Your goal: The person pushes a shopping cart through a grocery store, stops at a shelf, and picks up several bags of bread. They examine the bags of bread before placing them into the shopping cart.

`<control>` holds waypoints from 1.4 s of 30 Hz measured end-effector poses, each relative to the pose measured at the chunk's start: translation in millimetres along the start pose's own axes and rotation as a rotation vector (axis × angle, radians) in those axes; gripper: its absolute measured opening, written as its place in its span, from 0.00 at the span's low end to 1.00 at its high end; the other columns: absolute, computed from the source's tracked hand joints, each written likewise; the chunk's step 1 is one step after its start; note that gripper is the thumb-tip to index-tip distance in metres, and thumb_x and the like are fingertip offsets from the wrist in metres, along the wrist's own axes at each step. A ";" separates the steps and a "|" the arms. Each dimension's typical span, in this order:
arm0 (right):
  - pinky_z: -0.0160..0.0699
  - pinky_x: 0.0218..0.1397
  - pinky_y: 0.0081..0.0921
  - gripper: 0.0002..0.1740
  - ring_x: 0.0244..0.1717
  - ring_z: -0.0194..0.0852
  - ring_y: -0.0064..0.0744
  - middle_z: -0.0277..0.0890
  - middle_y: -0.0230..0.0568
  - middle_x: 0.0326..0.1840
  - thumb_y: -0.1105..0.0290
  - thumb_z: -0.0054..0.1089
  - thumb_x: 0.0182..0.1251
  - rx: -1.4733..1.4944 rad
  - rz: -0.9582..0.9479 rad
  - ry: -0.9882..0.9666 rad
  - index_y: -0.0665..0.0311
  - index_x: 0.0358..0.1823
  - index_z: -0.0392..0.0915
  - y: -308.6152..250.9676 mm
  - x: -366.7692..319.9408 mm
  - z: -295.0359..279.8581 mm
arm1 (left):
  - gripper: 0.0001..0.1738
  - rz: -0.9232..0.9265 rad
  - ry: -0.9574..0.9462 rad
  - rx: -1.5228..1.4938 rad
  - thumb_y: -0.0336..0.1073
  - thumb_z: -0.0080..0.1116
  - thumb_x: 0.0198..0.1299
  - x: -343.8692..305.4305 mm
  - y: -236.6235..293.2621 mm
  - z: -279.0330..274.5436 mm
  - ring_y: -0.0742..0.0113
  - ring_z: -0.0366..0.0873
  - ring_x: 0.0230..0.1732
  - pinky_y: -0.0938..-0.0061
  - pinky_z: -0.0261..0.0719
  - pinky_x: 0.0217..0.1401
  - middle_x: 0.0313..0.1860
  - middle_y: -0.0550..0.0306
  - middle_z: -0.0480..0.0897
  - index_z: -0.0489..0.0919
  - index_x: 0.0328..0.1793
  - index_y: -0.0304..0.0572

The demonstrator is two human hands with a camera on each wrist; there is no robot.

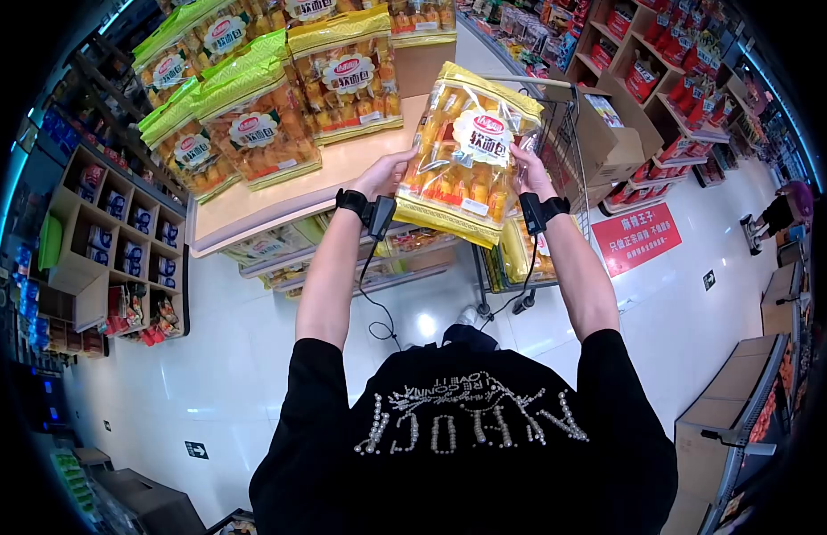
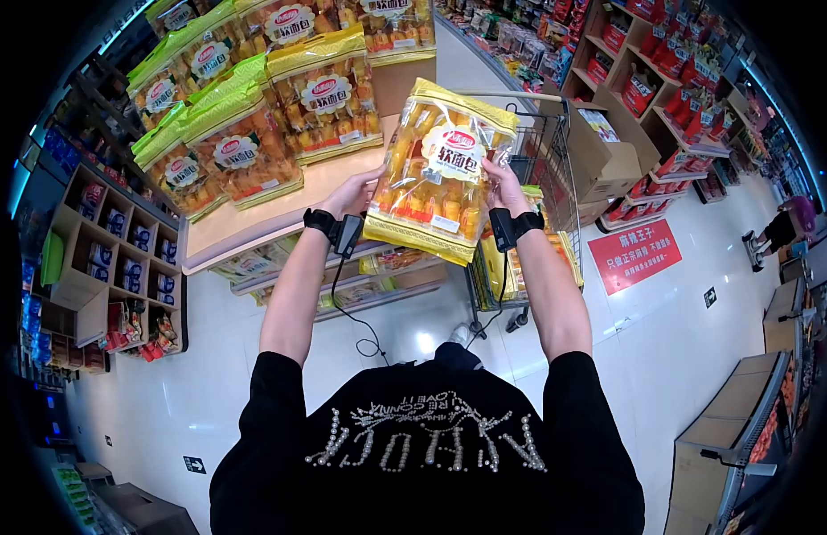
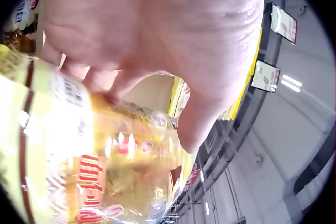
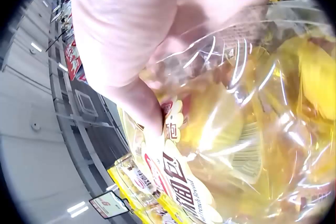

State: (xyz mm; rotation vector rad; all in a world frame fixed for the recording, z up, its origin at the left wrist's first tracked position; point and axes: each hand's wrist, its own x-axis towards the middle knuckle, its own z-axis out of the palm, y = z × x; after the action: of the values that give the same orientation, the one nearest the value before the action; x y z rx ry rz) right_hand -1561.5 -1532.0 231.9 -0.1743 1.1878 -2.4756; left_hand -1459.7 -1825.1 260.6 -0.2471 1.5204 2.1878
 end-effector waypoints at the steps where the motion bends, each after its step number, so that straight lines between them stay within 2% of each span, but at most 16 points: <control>1: 0.71 0.54 0.29 0.21 0.48 0.73 0.29 0.75 0.35 0.46 0.70 0.60 0.58 -0.047 -0.046 0.025 0.61 0.53 0.67 -1.1 -15.8 13.3 | 0.24 0.079 0.012 0.032 0.48 0.61 0.55 0.3 -6.2 8.6 0.70 0.76 0.40 0.70 0.74 0.46 0.44 0.60 0.80 0.73 0.51 0.41; 2: 0.71 0.53 0.29 0.22 0.47 0.73 0.29 0.75 0.35 0.45 0.70 0.59 0.58 -0.097 -0.044 0.040 0.61 0.54 0.67 0.4 -22.3 15.9 | 0.24 0.081 -0.003 0.027 0.48 0.61 0.55 1.2 -14.1 19.0 0.70 0.76 0.40 0.70 0.74 0.46 0.44 0.60 0.80 0.73 0.51 0.41; 4: 0.72 0.49 0.25 0.20 0.44 0.74 0.26 0.75 0.36 0.45 0.72 0.59 0.59 -0.141 -0.071 0.080 0.63 0.53 0.68 1.6 -40.4 28.8 | 0.24 0.255 0.038 -0.052 0.39 0.65 0.52 -8.9 -24.9 44.6 0.71 0.77 0.41 0.72 0.77 0.43 0.46 0.59 0.79 0.72 0.53 0.39; 7: 0.70 0.52 0.25 0.25 0.49 0.71 0.27 0.73 0.38 0.48 0.68 0.62 0.58 -0.215 -0.128 0.053 0.63 0.56 0.65 9.6 -47.5 23.7 | 0.24 0.350 0.110 -0.092 0.34 0.66 0.51 17.9 -58.1 38.6 0.70 0.78 0.42 0.74 0.78 0.44 0.45 0.56 0.79 0.71 0.53 0.37; 8: 0.70 0.52 0.25 0.25 0.49 0.71 0.27 0.73 0.38 0.48 0.68 0.62 0.58 -0.218 -0.130 0.059 0.63 0.56 0.65 11.5 -51.1 22.5 | 0.23 0.354 0.108 -0.078 0.34 0.65 0.51 24.1 -68.0 35.2 0.70 0.78 0.42 0.73 0.78 0.45 0.45 0.56 0.79 0.71 0.53 0.37; 10: 0.68 0.54 0.27 0.32 0.53 0.68 0.29 0.69 0.41 0.53 0.64 0.65 0.56 -0.542 -0.219 0.139 0.64 0.59 0.59 13.6 -58.3 21.9 | 0.23 0.379 0.088 -0.139 0.32 0.64 0.52 17.8 -77.9 44.7 0.69 0.78 0.42 0.73 0.78 0.45 0.45 0.55 0.79 0.71 0.54 0.37; 11: 0.68 0.54 0.27 0.32 0.53 0.68 0.29 0.69 0.41 0.53 0.64 0.65 0.56 -0.542 -0.224 0.141 0.64 0.59 0.59 12.6 -62.1 21.4 | 0.22 0.409 0.071 -0.198 0.31 0.63 0.53 15.2 -80.8 49.0 0.68 0.78 0.42 0.72 0.78 0.46 0.45 0.55 0.78 0.71 0.54 0.36; 12: 0.67 0.55 0.28 0.35 0.54 0.67 0.30 0.68 0.42 0.54 0.63 0.65 0.55 -0.500 -0.183 0.125 0.64 0.60 0.57 10.9 -70.1 22.3 | 0.21 0.363 0.051 -0.304 0.28 0.60 0.54 1.5 -76.4 59.1 0.66 0.79 0.41 0.69 0.79 0.45 0.45 0.55 0.78 0.70 0.55 0.37; 15: 0.66 0.57 0.30 0.37 0.56 0.66 0.31 0.67 0.42 0.55 0.61 0.65 0.55 -0.466 -0.122 0.098 0.66 0.61 0.54 5.8 -86.4 14.6 | 0.21 0.352 0.017 -0.406 0.28 0.59 0.54 -4.6 -83.6 62.1 0.64 0.79 0.42 0.65 0.81 0.45 0.46 0.55 0.78 0.70 0.56 0.38; 18: 0.70 0.56 0.34 0.33 0.56 0.67 0.30 0.69 0.38 0.54 0.59 0.64 0.57 -0.409 0.169 0.063 0.64 0.60 0.60 -0.7 -105.1 12.2 | 0.23 0.369 0.024 -0.395 0.30 0.59 0.55 0.0 -90.3 57.7 0.62 0.78 0.45 0.64 0.81 0.45 0.48 0.53 0.76 0.69 0.57 0.40; 20: 0.71 0.55 0.34 0.31 0.55 0.68 0.30 0.69 0.36 0.54 0.58 0.63 0.57 -0.382 0.146 0.048 0.63 0.59 0.62 0.3 -106.6 7.2 | 0.23 0.384 0.032 -0.378 0.32 0.59 0.56 -3.5 -88.9 59.0 0.62 0.77 0.46 0.64 0.81 0.45 0.50 0.53 0.75 0.69 0.58 0.40; 26: 0.71 0.54 0.34 0.26 0.54 0.69 0.30 0.70 0.33 0.54 0.57 0.57 0.62 -0.251 0.071 0.021 0.61 0.57 0.66 4.3 -108.1 -1.4 | 0.26 0.395 -0.096 -0.432 0.48 0.50 0.63 -17.1 -78.4 66.4 0.65 0.74 0.50 0.65 0.75 0.53 0.53 0.59 0.74 0.66 0.62 0.42; 33: 0.70 0.55 0.36 0.26 0.55 0.67 0.30 0.70 0.33 0.55 0.54 0.55 0.63 -0.271 0.016 0.015 0.60 0.58 0.67 2.6 -105.0 5.7 | 0.27 0.436 -0.029 -0.420 0.50 0.50 0.63 -10.2 -80.8 60.5 0.65 0.74 0.49 0.67 0.75 0.51 0.53 0.58 0.74 0.66 0.62 0.43; 42: 0.69 0.56 0.34 0.24 0.55 0.67 0.30 0.70 0.33 0.55 0.55 0.55 0.63 -0.264 0.021 0.028 0.59 0.57 0.68 4.6 -84.7 8.5 | 0.27 0.366 -0.055 -0.405 0.52 0.46 0.64 1.0 -77.0 44.4 0.65 0.74 0.50 0.66 0.75 0.51 0.54 0.57 0.74 0.66 0.62 0.42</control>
State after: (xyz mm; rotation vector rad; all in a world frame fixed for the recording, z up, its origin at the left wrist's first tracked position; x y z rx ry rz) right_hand -1480.2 -1507.3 238.3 -0.1983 1.5185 -2.3025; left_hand -1419.6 -1762.1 212.2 -0.0335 1.1492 2.7606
